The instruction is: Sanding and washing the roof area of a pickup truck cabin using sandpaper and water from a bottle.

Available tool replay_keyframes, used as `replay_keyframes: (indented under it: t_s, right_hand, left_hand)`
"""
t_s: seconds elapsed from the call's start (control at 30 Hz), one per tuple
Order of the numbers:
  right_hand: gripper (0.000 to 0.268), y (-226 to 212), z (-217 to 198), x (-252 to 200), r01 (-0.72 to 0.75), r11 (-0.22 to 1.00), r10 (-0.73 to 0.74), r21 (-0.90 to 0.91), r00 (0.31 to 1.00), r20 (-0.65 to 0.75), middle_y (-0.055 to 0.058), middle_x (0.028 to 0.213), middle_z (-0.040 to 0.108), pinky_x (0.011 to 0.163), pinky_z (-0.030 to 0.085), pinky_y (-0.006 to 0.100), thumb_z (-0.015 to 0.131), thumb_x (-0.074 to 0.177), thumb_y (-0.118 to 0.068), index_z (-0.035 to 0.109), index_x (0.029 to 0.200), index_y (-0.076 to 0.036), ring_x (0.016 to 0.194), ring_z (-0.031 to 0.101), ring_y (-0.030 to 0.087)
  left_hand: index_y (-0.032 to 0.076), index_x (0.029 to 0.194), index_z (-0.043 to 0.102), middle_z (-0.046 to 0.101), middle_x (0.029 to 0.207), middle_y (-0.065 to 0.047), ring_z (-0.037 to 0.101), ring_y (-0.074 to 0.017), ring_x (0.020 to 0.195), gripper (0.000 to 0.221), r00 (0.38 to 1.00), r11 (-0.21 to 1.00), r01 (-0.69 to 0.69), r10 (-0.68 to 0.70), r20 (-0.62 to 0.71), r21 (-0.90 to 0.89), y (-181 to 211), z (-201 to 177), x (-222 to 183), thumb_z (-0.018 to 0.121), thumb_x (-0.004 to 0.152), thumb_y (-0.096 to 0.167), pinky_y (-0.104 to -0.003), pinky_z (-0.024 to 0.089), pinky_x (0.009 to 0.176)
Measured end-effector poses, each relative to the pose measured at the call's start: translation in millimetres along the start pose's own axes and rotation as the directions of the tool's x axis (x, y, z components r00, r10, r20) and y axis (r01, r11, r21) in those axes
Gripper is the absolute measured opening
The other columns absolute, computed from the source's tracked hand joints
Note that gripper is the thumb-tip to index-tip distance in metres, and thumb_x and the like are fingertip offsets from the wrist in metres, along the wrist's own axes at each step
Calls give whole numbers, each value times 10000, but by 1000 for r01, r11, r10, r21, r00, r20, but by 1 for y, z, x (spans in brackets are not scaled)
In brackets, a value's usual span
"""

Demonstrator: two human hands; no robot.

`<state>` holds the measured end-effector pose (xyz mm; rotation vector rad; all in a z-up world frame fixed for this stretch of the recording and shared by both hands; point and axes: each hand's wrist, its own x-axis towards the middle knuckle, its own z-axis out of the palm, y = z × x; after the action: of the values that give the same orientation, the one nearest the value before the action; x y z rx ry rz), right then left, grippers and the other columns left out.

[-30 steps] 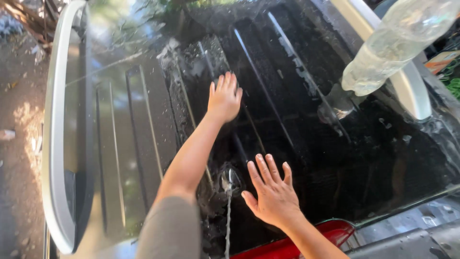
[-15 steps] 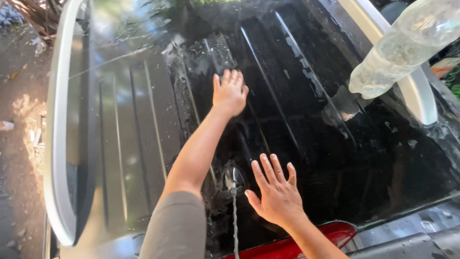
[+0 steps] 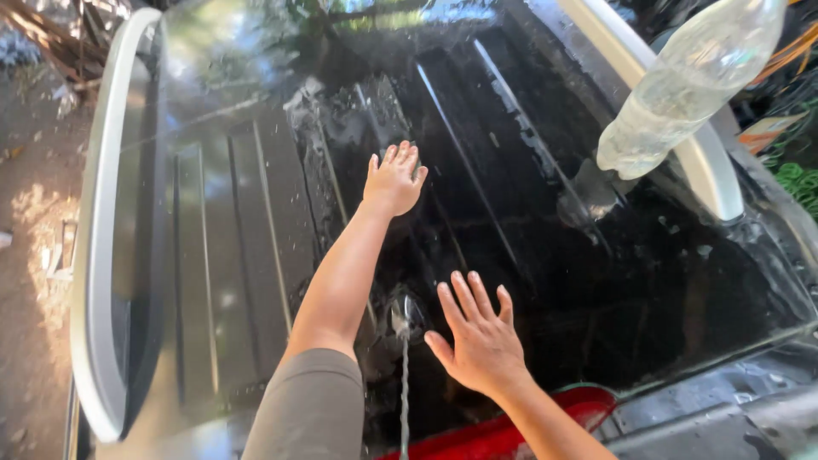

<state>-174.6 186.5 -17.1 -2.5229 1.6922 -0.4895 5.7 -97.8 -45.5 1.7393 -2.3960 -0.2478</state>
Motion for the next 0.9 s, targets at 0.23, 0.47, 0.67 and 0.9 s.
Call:
replay_keyframes:
  t_s: [0.23, 0.47, 0.67, 0.9]
  right_hand:
    - [713, 2, -2, -5, -37, 999, 37, 5, 997, -70, 185, 1561, 410, 1144, 183, 617, 540, 935, -541, 487, 1454, -56, 1471, 331, 358]
    - [759, 10, 1, -5, -19, 996, 26, 88, 997, -78, 204, 1562, 409, 1146, 149, 626, 578, 910, -548, 487, 1471, -45, 1473, 307, 389]
    - [757, 6, -3, -3, 30, 993, -23, 117, 998, -55, 191, 1566, 413, 1148, 159, 621, 582, 906, -552, 491, 1465, -50, 1476, 314, 377]
    - [729, 2, -7, 2, 35, 999, -33, 38, 998, -45, 182, 1559, 420, 1147, 189, 608, 565, 918, -542, 480, 1456, -58, 1470, 327, 365]
  left_hand:
    - [126, 1544, 414, 322, 1658, -92, 242, -306, 1542, 572, 895, 908, -414, 420, 152, -68, 39, -25, -127, 464, 1032, 377, -575, 151, 1211]
    - [111, 1500, 453, 450, 1592, -109, 398, -314, 1457, 560, 982, 965, -173, 185, -42, 197, -31, 8, 26, 463, 1004, 371, -592, 275, 1156]
    - [95, 1544, 433, 406, 1618, -139, 342, -341, 1491, 565, 984, 981, -175, 178, -27, 88, 27, -15, -76, 482, 1035, 335, -537, 275, 1174]
    - [235, 1533, 444, 319, 1667, -8, 232, -304, 1546, 515, 981, 985, -169, 164, 105, 39, -23, -46, -85, 459, 1026, 329, -629, 109, 1208]
